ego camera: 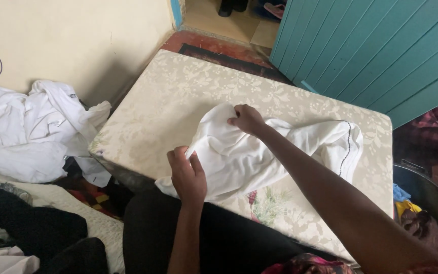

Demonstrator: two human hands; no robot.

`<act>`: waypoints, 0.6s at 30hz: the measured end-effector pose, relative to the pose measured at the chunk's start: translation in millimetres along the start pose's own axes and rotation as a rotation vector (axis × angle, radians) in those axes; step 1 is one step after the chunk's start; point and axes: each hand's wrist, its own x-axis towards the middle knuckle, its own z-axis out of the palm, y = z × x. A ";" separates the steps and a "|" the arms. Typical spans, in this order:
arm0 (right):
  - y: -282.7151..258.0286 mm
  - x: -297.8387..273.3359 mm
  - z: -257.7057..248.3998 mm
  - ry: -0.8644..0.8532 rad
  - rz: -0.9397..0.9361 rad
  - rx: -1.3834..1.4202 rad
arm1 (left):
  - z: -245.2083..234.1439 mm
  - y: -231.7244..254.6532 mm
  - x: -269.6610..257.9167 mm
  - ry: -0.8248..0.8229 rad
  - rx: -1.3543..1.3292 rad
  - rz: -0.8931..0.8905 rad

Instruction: Folding various articles of clothing on a padded surface.

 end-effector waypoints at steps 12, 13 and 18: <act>-30.8 -160.6 -186.7 0.503 -0.547 0.479 | -8.9 156.2 9.9 -0.126 -0.261 0.540; -39.4 -166.6 -190.2 0.513 -0.543 0.476 | -5.2 175.3 16.3 -0.132 -0.267 0.547; -53.3 -182.3 -213.0 0.718 -0.492 0.029 | 18.1 227.1 37.8 -0.341 -0.162 0.646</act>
